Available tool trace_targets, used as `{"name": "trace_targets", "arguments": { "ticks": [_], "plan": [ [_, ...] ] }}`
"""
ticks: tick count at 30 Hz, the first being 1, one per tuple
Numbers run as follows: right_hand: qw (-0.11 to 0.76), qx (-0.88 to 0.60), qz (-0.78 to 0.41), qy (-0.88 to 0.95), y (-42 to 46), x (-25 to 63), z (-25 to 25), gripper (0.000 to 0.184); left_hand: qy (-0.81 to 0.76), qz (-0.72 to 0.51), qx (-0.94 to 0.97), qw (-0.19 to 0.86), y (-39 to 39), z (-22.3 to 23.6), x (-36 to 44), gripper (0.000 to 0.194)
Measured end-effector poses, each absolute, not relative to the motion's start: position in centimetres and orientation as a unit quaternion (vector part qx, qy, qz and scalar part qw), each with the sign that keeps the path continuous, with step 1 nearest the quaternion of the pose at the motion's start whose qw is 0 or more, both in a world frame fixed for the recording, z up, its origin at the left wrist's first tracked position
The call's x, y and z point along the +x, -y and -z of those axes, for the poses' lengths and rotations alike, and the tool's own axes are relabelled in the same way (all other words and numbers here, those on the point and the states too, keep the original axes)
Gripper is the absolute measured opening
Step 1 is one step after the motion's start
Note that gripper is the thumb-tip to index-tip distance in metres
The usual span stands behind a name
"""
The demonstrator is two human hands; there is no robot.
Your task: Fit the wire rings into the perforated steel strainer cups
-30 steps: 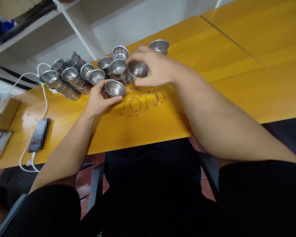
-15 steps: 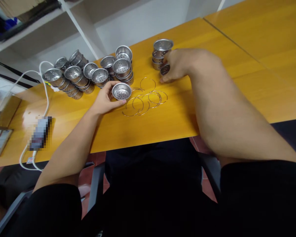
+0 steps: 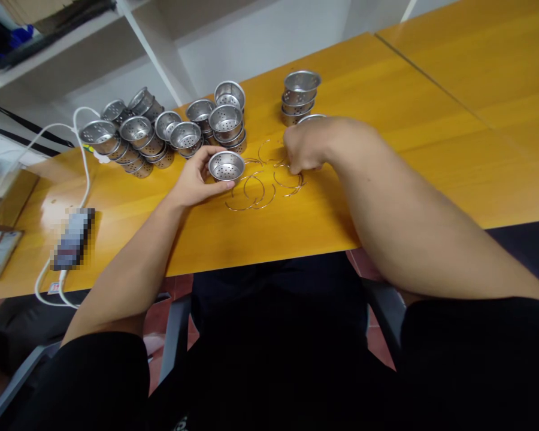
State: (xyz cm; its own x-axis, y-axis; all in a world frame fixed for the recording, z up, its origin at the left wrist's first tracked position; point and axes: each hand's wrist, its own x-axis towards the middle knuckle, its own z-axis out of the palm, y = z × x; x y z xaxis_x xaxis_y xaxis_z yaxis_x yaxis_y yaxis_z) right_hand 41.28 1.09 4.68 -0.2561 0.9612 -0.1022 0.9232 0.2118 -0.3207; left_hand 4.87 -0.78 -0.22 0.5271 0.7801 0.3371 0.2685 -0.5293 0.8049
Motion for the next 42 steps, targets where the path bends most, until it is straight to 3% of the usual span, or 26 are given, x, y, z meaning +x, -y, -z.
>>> {"name": "trace_targets", "arguments": {
  "ticks": [1, 3, 12, 16, 20, 27, 34, 39, 42],
  "plan": [
    [-0.039, -0.601, -0.152, 0.784, -0.7, 40.8, -5.4, 0.062, -0.329, -0.357, 0.798, 0.357, 0.8, 0.3, 4.9, 0.117],
    [-0.115, -0.597, -0.147, 0.78, -0.1, 40.2, -6.4, 0.054, -0.331, -0.356, 0.799, 0.353, 0.7, 0.4, 4.9, 0.116],
    [-0.019, -0.559, -0.169, 0.811, 0.0, 39.1, -5.4, 0.055, -0.322, -0.387, 0.805, 0.314, 0.9, -0.1, 5.2, 0.105],
    [0.041, -0.554, -0.175, 0.813, 1.0, 38.2, -7.3, 0.038, -0.341, -0.39, 0.81, 0.274, 0.8, -0.3, 5.2, 0.102],
    [0.108, -0.534, -0.183, 0.819, 1.6, 37.9, -8.8, 0.037, -0.354, -0.387, 0.804, 0.279, 0.4, 0.2, 5.1, 0.104],
    [0.239, -0.535, -0.228, 0.778, 1.1, 38.3, -7.8, 0.017, -0.345, -0.39, 0.807, 0.277, 0.1, 1.3, 5.2, 0.107],
    [0.28, -0.497, -0.287, 0.77, 2.5, 36.9, -8.0, 0.035, -0.344, -0.405, 0.804, 0.268, -0.4, 2.6, 6.6, 0.116],
    [0.339, -0.469, -0.275, 0.768, 2.5, 36.4, -7.3, 0.029, -0.338, -0.405, 0.805, 0.272, -0.7, 3.4, 6.8, 0.113],
    [0.38, -0.447, -0.263, 0.766, 1.5, 36.3, -6.1, 0.04, -0.327, -0.402, 0.811, 0.272, -1.2, 4.1, 6.8, 0.117]
  ]
}}
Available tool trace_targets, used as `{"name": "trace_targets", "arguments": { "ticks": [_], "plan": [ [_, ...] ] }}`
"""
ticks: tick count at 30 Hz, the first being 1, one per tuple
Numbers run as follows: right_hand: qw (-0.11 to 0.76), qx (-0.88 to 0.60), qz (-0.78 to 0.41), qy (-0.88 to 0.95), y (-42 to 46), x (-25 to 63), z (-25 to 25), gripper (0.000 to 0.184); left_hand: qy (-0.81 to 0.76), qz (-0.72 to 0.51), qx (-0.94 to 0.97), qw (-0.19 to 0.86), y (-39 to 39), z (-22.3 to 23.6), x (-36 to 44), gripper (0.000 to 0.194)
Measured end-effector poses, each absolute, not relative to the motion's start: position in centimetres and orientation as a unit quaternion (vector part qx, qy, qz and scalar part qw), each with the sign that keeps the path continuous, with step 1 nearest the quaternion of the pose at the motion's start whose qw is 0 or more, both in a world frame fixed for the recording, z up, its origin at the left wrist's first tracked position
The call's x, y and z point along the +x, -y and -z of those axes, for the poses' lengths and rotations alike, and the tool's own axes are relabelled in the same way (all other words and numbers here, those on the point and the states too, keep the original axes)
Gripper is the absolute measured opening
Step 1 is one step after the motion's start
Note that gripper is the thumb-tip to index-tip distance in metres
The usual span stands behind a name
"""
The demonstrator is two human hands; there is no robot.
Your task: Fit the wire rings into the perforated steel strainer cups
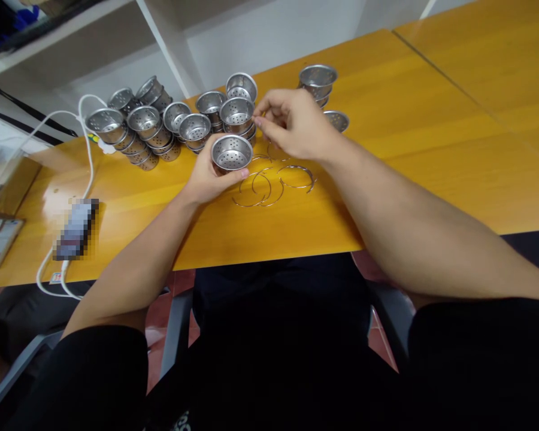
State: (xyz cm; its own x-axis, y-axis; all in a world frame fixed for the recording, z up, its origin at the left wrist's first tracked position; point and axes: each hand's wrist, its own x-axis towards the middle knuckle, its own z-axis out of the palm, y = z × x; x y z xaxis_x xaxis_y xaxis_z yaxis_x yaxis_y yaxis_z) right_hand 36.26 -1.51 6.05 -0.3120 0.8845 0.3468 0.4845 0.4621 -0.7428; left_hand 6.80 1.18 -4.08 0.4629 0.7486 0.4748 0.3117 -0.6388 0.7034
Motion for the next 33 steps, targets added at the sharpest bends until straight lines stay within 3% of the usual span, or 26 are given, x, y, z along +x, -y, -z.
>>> {"name": "trace_targets", "arguments": {
  "ticks": [2, 4, 9, 13, 26, 33],
  "plan": [
    [0.426, -0.401, -0.259, 0.768, 0.8, 36.0, -5.2, 0.05, -0.31, -0.403, 0.818, 0.27, -1.7, 4.7, 6.9, 0.121],
    [0.455, -0.355, -0.262, 0.774, 0.6, 35.7, -4.6, 0.049, -0.295, -0.412, 0.821, 0.264, -2.1, 5.2, 6.9, 0.12],
    [0.428, -0.387, -0.245, 0.78, 2.4, 34.5, -5.2, 0.014, -0.309, -0.422, 0.817, 0.244, -2.4, 5.3, 6.9, 0.119],
    [0.411, -0.422, -0.222, 0.778, 3.4, 33.9, -5.8, 0.001, -0.318, -0.424, 0.814, 0.238, -2.2, 5.1, 6.9, 0.123],
    [0.442, -0.443, -0.239, 0.742, 4.0, 31.9, -4.9, 0.02, -0.408, -0.412, 0.79, 0.199, 0.7, 2.6, 8.1, 0.113],
    [0.455, -0.407, -0.289, 0.737, 3.8, 32.0, -5.3, 0.009, -0.38, -0.399, 0.811, 0.198, 0.8, 2.5, 8.0, 0.116]
  ]
}}
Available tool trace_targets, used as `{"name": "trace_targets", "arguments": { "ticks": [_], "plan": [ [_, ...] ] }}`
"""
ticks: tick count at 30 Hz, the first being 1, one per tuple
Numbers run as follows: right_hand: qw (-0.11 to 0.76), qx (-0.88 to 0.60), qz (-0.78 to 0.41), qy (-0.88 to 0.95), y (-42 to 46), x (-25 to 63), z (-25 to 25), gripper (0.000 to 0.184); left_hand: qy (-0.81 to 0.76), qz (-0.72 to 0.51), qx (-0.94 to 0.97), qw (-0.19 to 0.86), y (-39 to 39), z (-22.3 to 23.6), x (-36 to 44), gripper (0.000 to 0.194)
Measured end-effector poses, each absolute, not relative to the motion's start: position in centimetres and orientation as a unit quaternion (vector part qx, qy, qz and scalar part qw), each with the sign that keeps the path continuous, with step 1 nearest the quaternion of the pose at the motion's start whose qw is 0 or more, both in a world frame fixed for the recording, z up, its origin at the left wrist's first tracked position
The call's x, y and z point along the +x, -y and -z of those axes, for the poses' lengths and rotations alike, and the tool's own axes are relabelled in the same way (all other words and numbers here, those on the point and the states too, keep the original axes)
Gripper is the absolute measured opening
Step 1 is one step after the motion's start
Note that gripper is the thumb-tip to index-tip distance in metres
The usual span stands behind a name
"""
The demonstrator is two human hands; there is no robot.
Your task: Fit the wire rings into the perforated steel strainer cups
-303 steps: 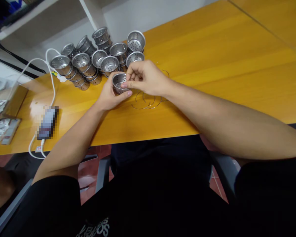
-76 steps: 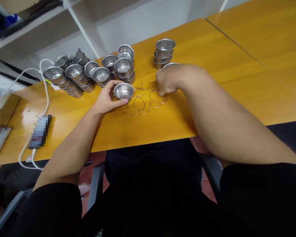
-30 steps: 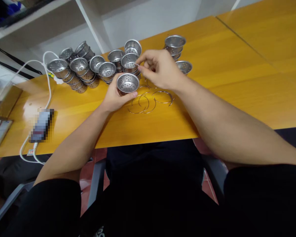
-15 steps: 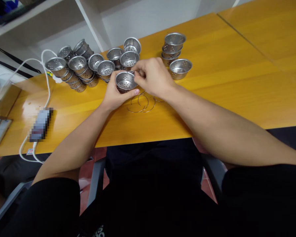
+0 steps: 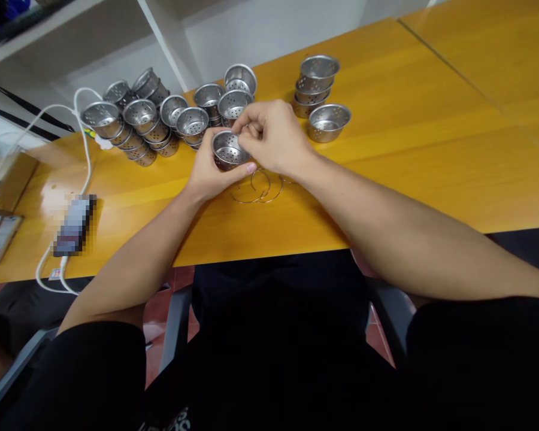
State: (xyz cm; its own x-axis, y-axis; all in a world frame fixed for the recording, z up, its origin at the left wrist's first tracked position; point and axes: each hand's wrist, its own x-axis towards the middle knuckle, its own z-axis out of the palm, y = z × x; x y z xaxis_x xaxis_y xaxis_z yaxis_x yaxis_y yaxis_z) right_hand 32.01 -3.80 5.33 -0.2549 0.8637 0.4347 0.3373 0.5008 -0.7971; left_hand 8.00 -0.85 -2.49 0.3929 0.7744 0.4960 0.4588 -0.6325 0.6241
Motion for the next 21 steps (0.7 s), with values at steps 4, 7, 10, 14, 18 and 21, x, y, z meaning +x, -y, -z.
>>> {"name": "trace_targets", "arguments": {
  "ticks": [4, 7, 10, 14, 18, 21],
  "plan": [
    [0.46, -0.41, -0.299, 0.729, 3.7, 31.9, -5.0, 0.018, -0.382, -0.419, 0.796, 0.212, 0.7, 2.5, 8.0, 0.108],
    [0.472, -0.361, -0.318, 0.739, 3.2, 32.4, -5.0, 0.027, -0.368, -0.426, 0.793, 0.232, 0.2, 2.4, 7.8, 0.102],
    [0.449, -0.272, -0.377, 0.763, 2.5, 33.5, -5.3, 0.049, -0.344, -0.435, 0.792, 0.257, -0.3, 2.3, 7.3, 0.097],
    [0.405, -0.206, -0.445, 0.772, 1.8, 34.5, -5.5, 0.074, -0.329, -0.429, 0.792, 0.283, -0.3, 2.0, 6.9, 0.101],
    [0.394, -0.287, -0.453, 0.746, 1.9, 34.1, -5.8, 0.081, -0.338, -0.405, 0.809, 0.259, 0.2, 2.3, 7.0, 0.101],
    [0.384, -0.325, -0.449, 0.738, 2.4, 33.6, -6.2, 0.082, -0.346, -0.396, 0.819, 0.23, 0.1, 2.8, 7.2, 0.1]
  ]
}}
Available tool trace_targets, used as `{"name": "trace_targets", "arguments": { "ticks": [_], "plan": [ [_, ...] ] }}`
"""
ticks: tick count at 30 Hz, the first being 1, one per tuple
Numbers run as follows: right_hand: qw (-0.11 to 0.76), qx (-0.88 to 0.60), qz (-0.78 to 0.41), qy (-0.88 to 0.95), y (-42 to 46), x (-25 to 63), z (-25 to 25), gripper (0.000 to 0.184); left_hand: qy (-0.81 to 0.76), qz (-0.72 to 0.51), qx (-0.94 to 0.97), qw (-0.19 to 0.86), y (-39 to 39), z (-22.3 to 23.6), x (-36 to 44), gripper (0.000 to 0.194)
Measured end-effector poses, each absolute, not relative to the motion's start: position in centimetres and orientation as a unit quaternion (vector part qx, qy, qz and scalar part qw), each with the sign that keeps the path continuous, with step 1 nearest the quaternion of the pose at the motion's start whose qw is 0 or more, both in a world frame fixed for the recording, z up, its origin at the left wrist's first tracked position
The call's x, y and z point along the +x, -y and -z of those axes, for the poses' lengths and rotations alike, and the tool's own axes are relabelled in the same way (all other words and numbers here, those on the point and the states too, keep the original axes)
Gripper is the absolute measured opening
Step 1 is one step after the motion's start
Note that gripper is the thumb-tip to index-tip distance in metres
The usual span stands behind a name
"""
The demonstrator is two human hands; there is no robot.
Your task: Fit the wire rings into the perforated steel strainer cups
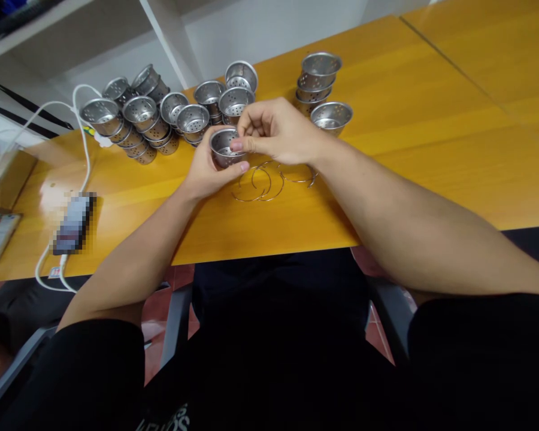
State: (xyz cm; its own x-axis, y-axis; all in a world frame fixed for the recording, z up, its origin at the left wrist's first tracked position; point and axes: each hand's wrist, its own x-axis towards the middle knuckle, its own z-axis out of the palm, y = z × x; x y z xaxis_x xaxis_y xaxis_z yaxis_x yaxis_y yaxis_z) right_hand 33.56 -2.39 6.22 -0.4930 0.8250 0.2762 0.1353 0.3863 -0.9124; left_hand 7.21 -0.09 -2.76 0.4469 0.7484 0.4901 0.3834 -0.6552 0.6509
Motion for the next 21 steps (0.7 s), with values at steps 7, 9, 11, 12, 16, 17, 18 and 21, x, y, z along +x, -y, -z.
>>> {"name": "trace_targets", "arguments": {
  "ticks": [7, 9, 11, 12, 16, 17, 18, 21],
  "plan": [
    [0.374, -0.319, -0.449, 0.746, 2.7, 33.6, -6.5, 0.084, -0.356, -0.382, 0.826, 0.212, -0.4, 2.8, 7.0, 0.093],
    [0.37, -0.321, -0.451, 0.747, 2.8, 33.7, -6.4, 0.083, -0.351, -0.382, 0.827, 0.217, -0.3, 2.7, 6.9, 0.094],
    [0.369, -0.327, -0.449, 0.745, 2.8, 33.7, -6.4, 0.08, -0.346, -0.381, 0.829, 0.218, -0.3, 2.6, 6.9, 0.095],
    [0.373, -0.331, -0.446, 0.743, 2.8, 33.7, -6.4, 0.078, -0.345, -0.381, 0.83, 0.216, -0.2, 2.6, 7.0, 0.095],
    [0.436, -0.322, -0.386, 0.746, 2.8, 34.0, -6.3, 0.064, -0.366, -0.381, 0.823, 0.208, -0.1, 2.6, 7.3, 0.097],
    [0.451, -0.316, -0.36, 0.753, 2.8, 34.1, -6.2, 0.059, -0.372, -0.382, 0.82, 0.207, -0.1, 2.6, 7.3, 0.098],
    [0.462, -0.309, -0.336, 0.76, 2.8, 34.2, -6.2, 0.053, -0.375, -0.383, 0.819, 0.206, -0.2, 2.6, 7.3, 0.1],
    [0.463, -0.298, -0.296, 0.781, 3.1, 34.5, -6.3, 0.031, -0.367, -0.391, 0.819, 0.201, -0.6, 2.9, 7.0, 0.106]
  ]
}}
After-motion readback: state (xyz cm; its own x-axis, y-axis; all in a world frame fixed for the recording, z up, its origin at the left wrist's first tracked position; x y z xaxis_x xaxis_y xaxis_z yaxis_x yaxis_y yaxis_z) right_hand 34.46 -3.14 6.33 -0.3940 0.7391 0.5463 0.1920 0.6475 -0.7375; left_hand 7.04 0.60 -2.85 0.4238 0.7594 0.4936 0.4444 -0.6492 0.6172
